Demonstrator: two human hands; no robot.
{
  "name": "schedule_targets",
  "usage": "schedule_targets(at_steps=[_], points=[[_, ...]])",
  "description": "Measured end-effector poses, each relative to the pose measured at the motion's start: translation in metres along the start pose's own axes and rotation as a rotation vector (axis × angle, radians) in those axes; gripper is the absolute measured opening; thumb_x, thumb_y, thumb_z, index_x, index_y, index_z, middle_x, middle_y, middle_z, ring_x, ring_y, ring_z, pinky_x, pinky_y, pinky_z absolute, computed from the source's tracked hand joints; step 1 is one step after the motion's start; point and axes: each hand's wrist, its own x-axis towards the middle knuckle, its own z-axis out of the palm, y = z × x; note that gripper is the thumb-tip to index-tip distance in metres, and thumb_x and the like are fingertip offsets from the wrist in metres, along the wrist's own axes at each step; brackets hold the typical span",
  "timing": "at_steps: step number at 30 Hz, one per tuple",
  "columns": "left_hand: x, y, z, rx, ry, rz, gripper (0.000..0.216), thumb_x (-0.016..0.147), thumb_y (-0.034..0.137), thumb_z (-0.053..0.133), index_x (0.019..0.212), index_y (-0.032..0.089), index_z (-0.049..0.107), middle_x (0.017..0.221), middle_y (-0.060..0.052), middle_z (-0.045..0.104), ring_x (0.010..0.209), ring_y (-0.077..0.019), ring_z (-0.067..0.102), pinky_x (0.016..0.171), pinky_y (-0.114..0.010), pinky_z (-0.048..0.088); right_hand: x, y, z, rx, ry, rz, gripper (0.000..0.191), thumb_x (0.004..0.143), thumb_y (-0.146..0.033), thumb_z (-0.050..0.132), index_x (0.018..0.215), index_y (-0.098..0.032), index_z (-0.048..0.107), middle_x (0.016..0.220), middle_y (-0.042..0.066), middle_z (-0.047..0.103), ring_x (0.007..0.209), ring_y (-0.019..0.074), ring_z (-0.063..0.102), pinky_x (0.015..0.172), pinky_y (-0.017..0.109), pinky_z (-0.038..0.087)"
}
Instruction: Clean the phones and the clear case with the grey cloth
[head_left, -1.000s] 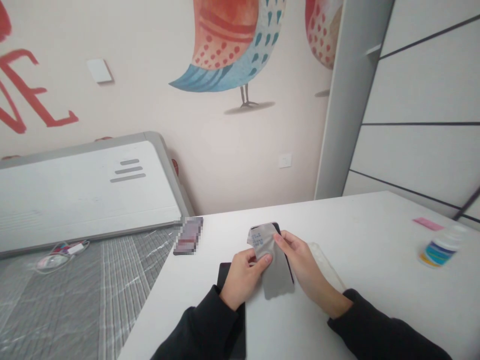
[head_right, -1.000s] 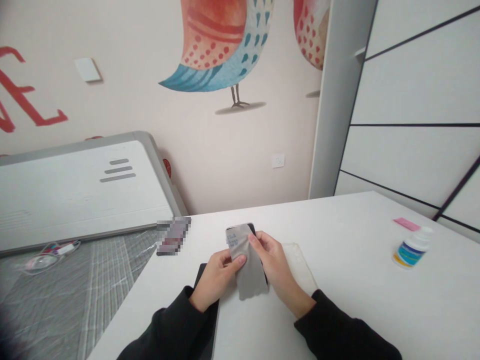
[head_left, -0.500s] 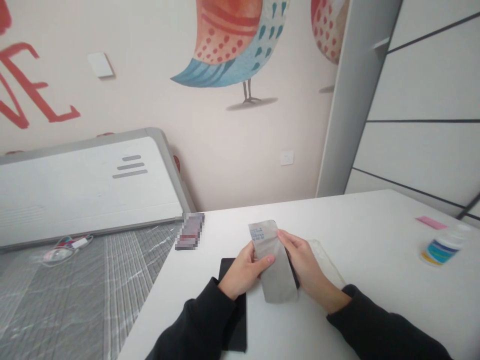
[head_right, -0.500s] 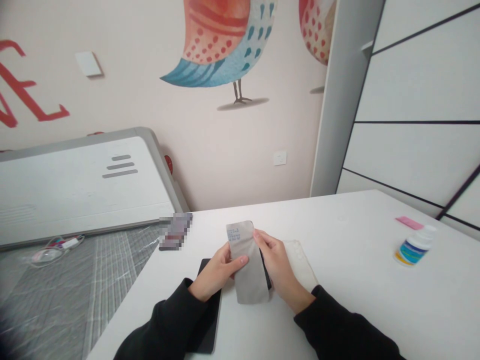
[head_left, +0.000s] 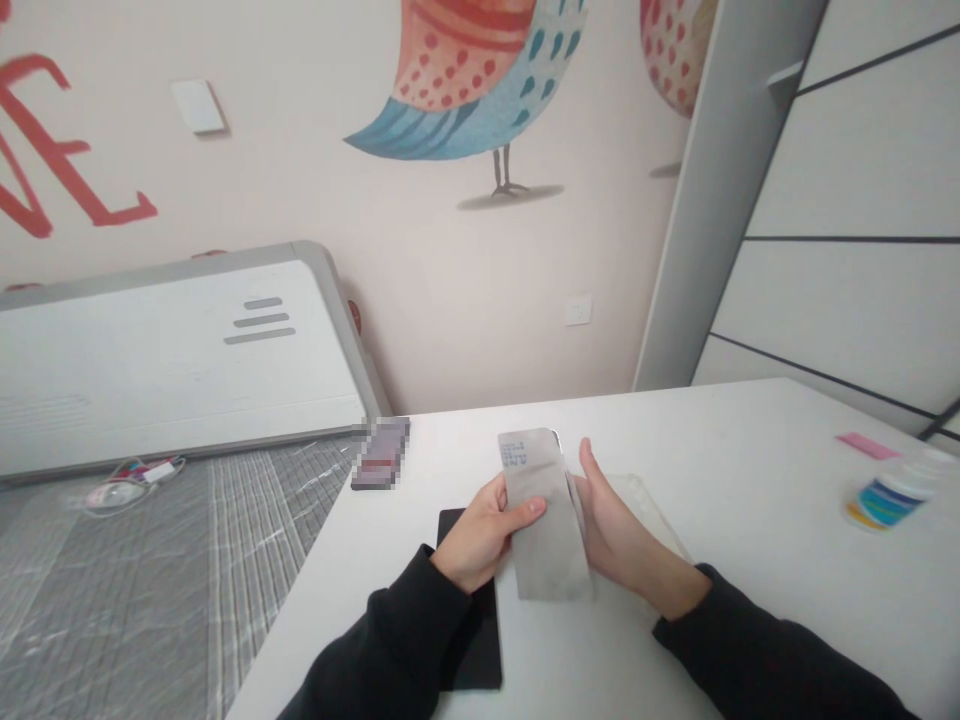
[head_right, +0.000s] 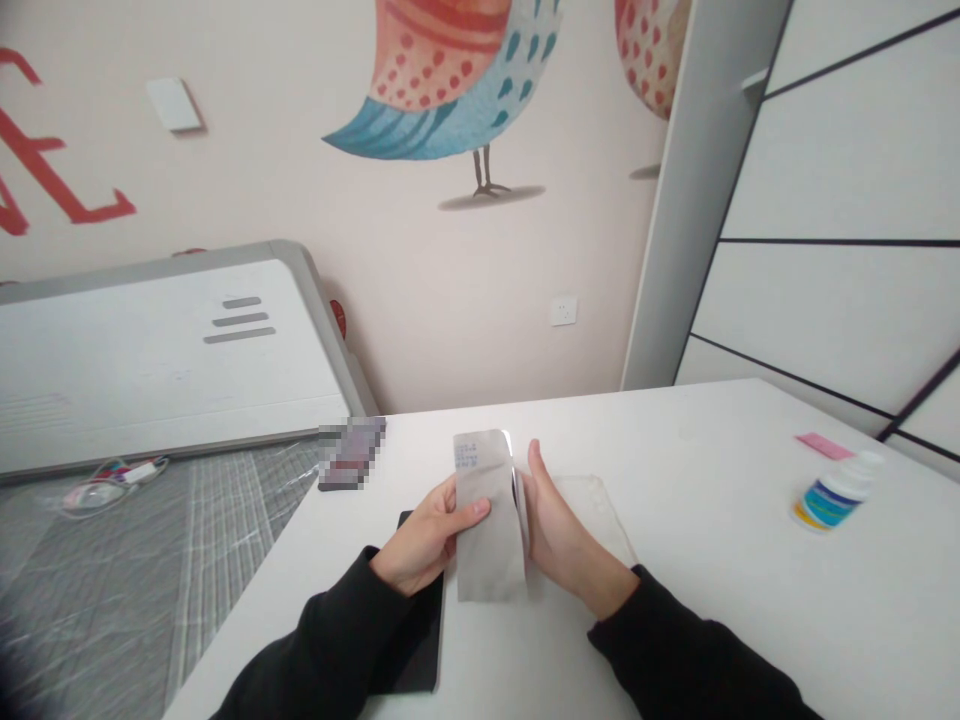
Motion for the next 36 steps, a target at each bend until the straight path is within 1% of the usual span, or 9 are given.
schedule_targets(at_steps=[3, 9, 12, 15, 22, 26, 29, 33, 36], points=[[-0.001, 0.004, -0.002, -0.027, 0.011, -0.036, 0.056, 0.066, 0.034, 0.096, 0.113, 0.018, 0.07, 0.106, -0.007, 0.074, 0.094, -0.0209, 0.069, 0.092, -0.033, 0.05, -0.003, -0.005, -0.003, 0.031, -0.087, 0.067, 0.063, 0.075, -0.077, 0.072, 0.101, -0.02, 0.077, 0.099, 0.011, 0.08, 0.105, 0.0337, 0.073, 0.093, 0.045, 0.057], [-0.001, 0.004, -0.009, 0.034, -0.025, -0.077, 0.058, 0.068, 0.034, 0.095, 0.117, 0.018, 0.068, 0.11, -0.008, 0.072, 0.097, -0.0217, 0.067, 0.094, -0.034, 0.048, 0.005, 0.0, -0.014, -0.082, 0.013, -0.067, 0.048, 0.071, -0.052, 0.088, 0.102, -0.017, 0.078, 0.1, 0.011, 0.081, 0.091, 0.0285, 0.074, 0.086, 0.04, 0.057], [0.0, 0.005, -0.013, 0.114, -0.048, -0.071, 0.062, 0.069, 0.037, 0.094, 0.121, 0.017, 0.066, 0.113, -0.01, 0.072, 0.103, -0.0239, 0.067, 0.097, -0.036, 0.047, 0.009, 0.003, -0.017, -0.169, 0.069, -0.128, 0.05, 0.065, -0.055, 0.092, 0.095, -0.017, 0.079, 0.095, 0.011, 0.081, 0.089, 0.0292, 0.074, 0.085, 0.042, 0.058], [0.001, 0.005, -0.016, 0.171, -0.045, -0.053, 0.066, 0.07, 0.039, 0.093, 0.124, 0.018, 0.062, 0.117, -0.01, 0.07, 0.106, -0.0243, 0.066, 0.098, -0.037, 0.047, 0.009, 0.004, -0.018, -0.206, 0.107, -0.134, 0.054, 0.064, -0.057, 0.092, 0.097, -0.017, 0.079, 0.093, 0.011, 0.081, 0.088, 0.0294, 0.075, 0.084, 0.043, 0.059], [0.0, 0.003, -0.02, 0.226, 0.027, -0.132, 0.069, 0.067, 0.044, 0.094, 0.118, 0.021, 0.053, 0.109, -0.007, 0.07, 0.095, -0.0209, 0.07, 0.091, -0.038, 0.053, 0.007, 0.002, -0.018, -0.146, 0.169, -0.154, 0.051, 0.062, -0.05, 0.093, 0.099, -0.019, 0.076, 0.094, 0.01, 0.081, 0.087, 0.0315, 0.076, 0.081, 0.044, 0.061], [0.0, 0.004, -0.019, 0.361, 0.025, -0.237, 0.071, 0.062, 0.05, 0.095, 0.116, 0.019, 0.061, 0.104, -0.008, 0.073, 0.086, -0.0215, 0.071, 0.077, -0.035, 0.057, 0.011, -0.004, -0.027, -0.074, 0.225, -0.194, 0.046, 0.066, -0.043, 0.092, 0.102, -0.021, 0.075, 0.101, 0.009, 0.08, 0.092, 0.0294, 0.075, 0.085, 0.042, 0.059], [0.002, 0.011, -0.02, 0.449, 0.016, -0.24, 0.064, 0.06, 0.052, 0.094, 0.108, 0.015, 0.072, 0.097, -0.008, 0.075, 0.08, -0.0205, 0.07, 0.069, -0.031, 0.055, 0.015, -0.01, -0.036, -0.033, 0.26, -0.249, 0.042, 0.066, -0.039, 0.091, 0.101, -0.022, 0.074, 0.105, 0.007, 0.079, 0.099, 0.0294, 0.073, 0.09, 0.041, 0.058], [0.005, 0.027, -0.032, 0.478, 0.157, -0.119, 0.051, 0.065, 0.055, 0.089, 0.092, 0.014, 0.076, 0.085, -0.006, 0.075, 0.076, -0.0175, 0.067, 0.067, -0.026, 0.051, 0.016, -0.015, -0.044, -0.038, 0.255, -0.223, 0.037, 0.065, -0.035, 0.089, 0.096, -0.023, 0.074, 0.104, 0.006, 0.079, 0.101, 0.0281, 0.073, 0.092, 0.039, 0.059], [0.008, 0.035, -0.044, 0.483, 0.273, -0.03, 0.049, 0.07, 0.057, 0.086, 0.094, 0.015, 0.075, 0.094, -0.007, 0.076, 0.083, -0.0187, 0.068, 0.068, -0.025, 0.051, 0.015, -0.014, -0.043, -0.107, 0.238, -0.137, 0.031, 0.074, -0.043, 0.086, 0.094, -0.022, 0.075, 0.102, 0.009, 0.079, 0.094, 0.028, 0.074, 0.08, 0.04, 0.062]])
